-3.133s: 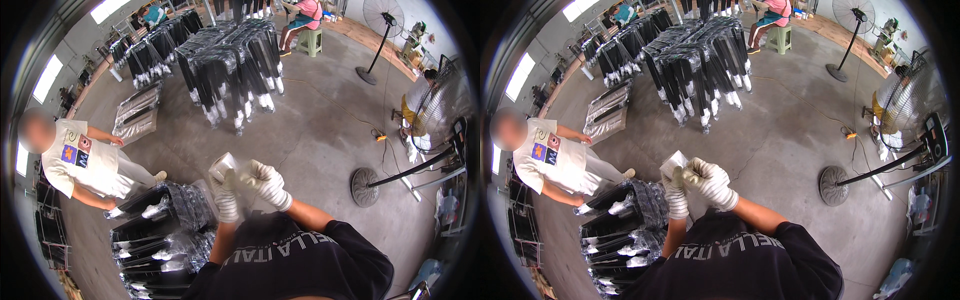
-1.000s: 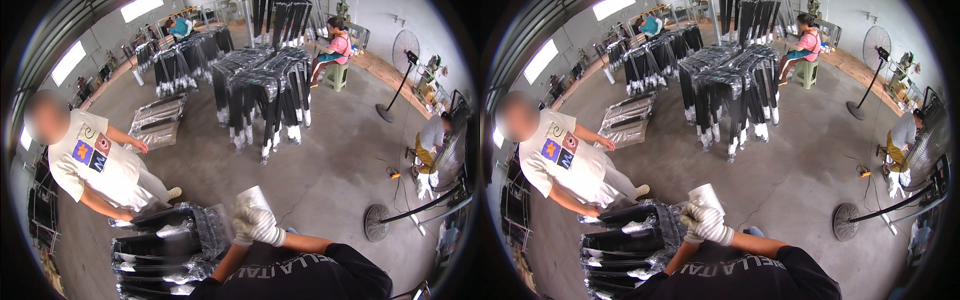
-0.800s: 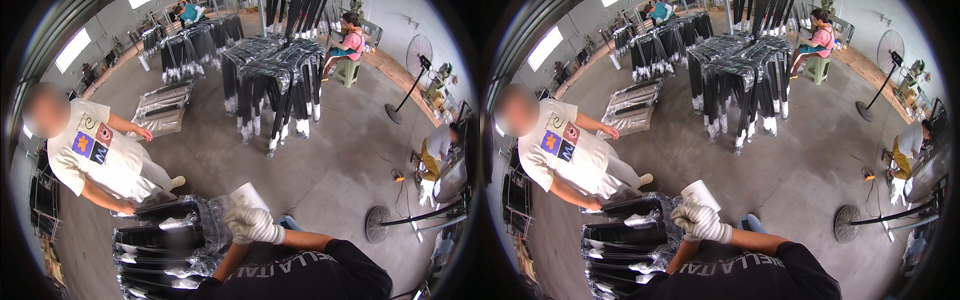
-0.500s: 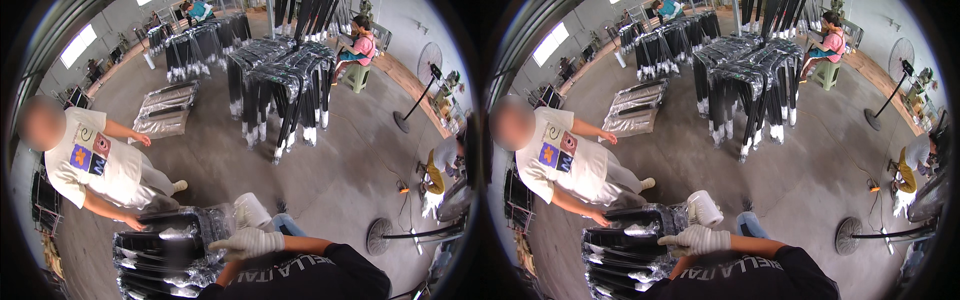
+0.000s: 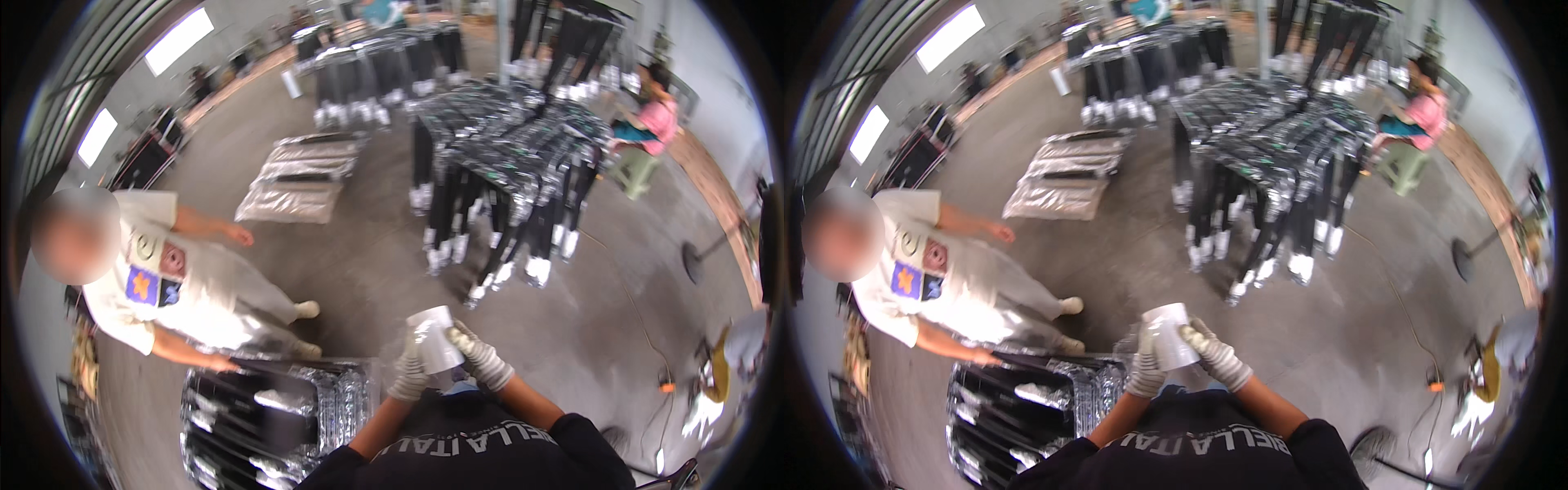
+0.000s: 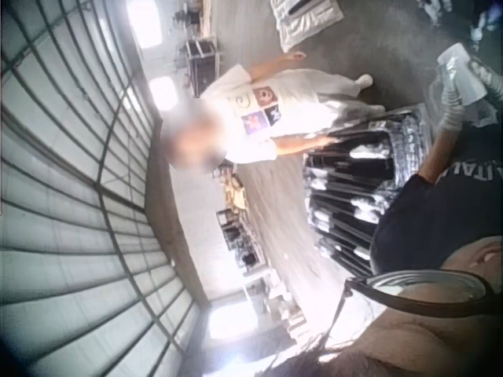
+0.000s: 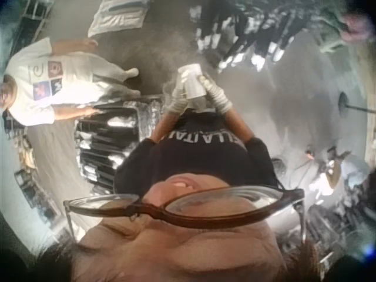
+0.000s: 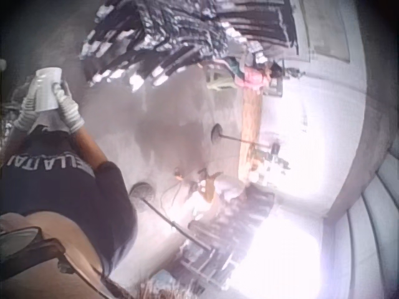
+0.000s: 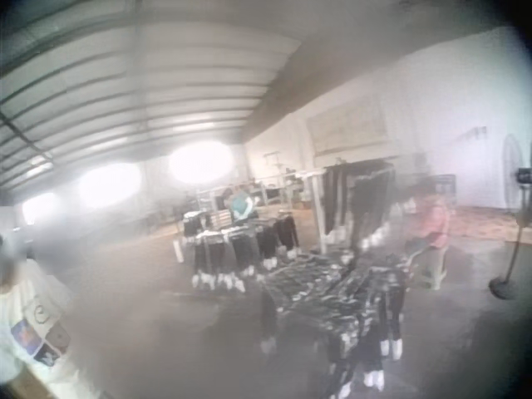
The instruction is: The person wraps stacks of black metal frames in clear plastic wrap, working with another person to secure the wrap around the bundle.
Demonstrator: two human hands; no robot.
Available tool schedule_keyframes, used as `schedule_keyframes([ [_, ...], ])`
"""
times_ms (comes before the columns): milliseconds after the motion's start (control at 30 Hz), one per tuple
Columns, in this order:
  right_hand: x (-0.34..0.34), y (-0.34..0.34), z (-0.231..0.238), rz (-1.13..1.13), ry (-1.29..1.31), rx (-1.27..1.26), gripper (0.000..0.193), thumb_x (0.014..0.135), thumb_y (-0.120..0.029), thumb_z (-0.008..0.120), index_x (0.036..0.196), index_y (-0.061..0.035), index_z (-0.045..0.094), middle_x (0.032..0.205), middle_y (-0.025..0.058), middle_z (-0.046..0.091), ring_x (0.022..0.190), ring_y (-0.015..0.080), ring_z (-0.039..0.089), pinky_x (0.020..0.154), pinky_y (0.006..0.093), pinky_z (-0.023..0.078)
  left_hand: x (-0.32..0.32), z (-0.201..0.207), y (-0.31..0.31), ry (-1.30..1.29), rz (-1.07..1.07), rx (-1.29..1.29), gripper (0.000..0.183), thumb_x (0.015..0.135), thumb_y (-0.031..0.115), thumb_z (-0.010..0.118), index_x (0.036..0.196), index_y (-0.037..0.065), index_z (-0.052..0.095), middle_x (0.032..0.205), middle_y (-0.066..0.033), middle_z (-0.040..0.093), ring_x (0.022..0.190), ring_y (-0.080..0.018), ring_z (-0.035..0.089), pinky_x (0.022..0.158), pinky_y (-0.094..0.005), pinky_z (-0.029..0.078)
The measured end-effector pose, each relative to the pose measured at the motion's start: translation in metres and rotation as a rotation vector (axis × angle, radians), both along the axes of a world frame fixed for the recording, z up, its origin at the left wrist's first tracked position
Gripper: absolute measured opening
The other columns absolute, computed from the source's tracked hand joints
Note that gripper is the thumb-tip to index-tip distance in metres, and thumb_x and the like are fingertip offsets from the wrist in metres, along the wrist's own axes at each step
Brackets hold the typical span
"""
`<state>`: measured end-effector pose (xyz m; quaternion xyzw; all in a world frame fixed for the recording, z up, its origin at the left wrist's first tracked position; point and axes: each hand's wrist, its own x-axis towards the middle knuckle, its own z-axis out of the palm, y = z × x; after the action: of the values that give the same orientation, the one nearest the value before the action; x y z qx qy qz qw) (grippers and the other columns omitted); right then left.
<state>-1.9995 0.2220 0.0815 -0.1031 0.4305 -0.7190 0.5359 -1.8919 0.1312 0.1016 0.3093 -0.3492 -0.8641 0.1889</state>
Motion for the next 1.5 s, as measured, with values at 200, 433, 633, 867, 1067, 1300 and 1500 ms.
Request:
schedule_keyframes([
  [200,-0.047,-0.033,0.012,0.086,-0.200,-0.134,0.064,0.075,-0.040,0.064,0.120,-0.0014,0.041,0.104,0.0106,0.054,0.092,0.0193,0.056,0.079,0.0309,0.048,-0.052,0.019,-0.049,-0.031,-0.042,-0.908,0.045,0.083,0.027,0.055,0.120,0.005,0.044,0.108,-0.0055,0.053,0.095,-0.0143,0.052,0.085,-0.0251,0.040],
  [433,-0.070,-0.132,0.012,0.092,-0.287,-0.064,0.061,0.075,-0.043,0.063,0.111,0.0032,0.047,0.095,0.0094,0.057,0.086,0.0175,0.057,0.076,0.0294,0.047,-0.070,-0.016,-0.145,0.001,0.026,-0.414,0.046,0.091,0.034,0.040,0.121,0.000,0.046,0.112,-0.0062,0.054,0.098,-0.0130,0.052,0.085,-0.0260,0.042],
  [633,-0.114,-0.232,0.022,-0.014,-0.070,-0.168,0.067,0.076,-0.042,0.061,0.124,-0.0017,0.037,0.106,0.0097,0.052,0.093,0.0167,0.053,0.078,0.0281,0.046,-0.091,0.013,-0.254,0.115,-0.128,-0.159,0.076,0.086,0.060,0.025,0.125,-0.003,0.038,0.124,-0.0166,0.044,0.113,-0.0273,0.043,0.096,-0.0367,0.034],
  [867,-0.128,-0.334,0.014,-0.196,-0.042,-0.137,0.070,0.071,-0.034,0.069,0.125,-0.0031,0.036,0.111,0.0097,0.051,0.099,0.0201,0.053,0.083,0.0340,0.046,-0.118,-0.018,-0.389,0.140,-0.317,-0.201,0.059,0.088,0.043,0.042,0.130,0.002,0.033,0.126,-0.0143,0.043,0.112,-0.0225,0.045,0.091,-0.0324,0.038],
  [1067,-0.142,-0.405,0.018,-0.183,0.020,-0.151,0.070,0.069,-0.027,0.069,0.127,-0.0049,0.036,0.117,0.0104,0.048,0.107,0.0213,0.047,0.091,0.0341,0.038,-0.146,-0.004,-0.440,0.128,-0.271,-0.529,0.048,0.080,0.015,0.061,0.123,0.005,0.041,0.115,-0.0054,0.051,0.102,-0.0129,0.049,0.083,-0.0238,0.042],
  [1300,-0.176,-0.497,0.004,-0.050,-0.076,-0.116,0.060,0.078,-0.030,0.059,0.125,-0.0013,0.036,0.113,0.0105,0.050,0.101,0.0197,0.049,0.086,0.0334,0.042,-0.184,-0.008,-0.517,-0.148,0.108,-0.350,0.008,0.080,0.011,0.062,0.084,0.005,0.060,0.078,0.0001,0.060,0.071,-0.0052,0.052,0.065,-0.0195,0.044],
  [1500,-0.243,-0.602,-0.022,0.038,-0.357,-0.366,0.080,0.074,-0.060,0.052,0.124,-0.0001,0.037,0.115,0.0163,0.051,0.101,0.0282,0.054,0.087,0.0422,0.045,-0.240,-0.009,-0.619,0.018,0.070,-0.372,0.010,0.081,0.015,0.062,0.085,0.006,0.059,0.079,0.0011,0.059,0.073,-0.0062,0.052,0.069,-0.0211,0.043],
])
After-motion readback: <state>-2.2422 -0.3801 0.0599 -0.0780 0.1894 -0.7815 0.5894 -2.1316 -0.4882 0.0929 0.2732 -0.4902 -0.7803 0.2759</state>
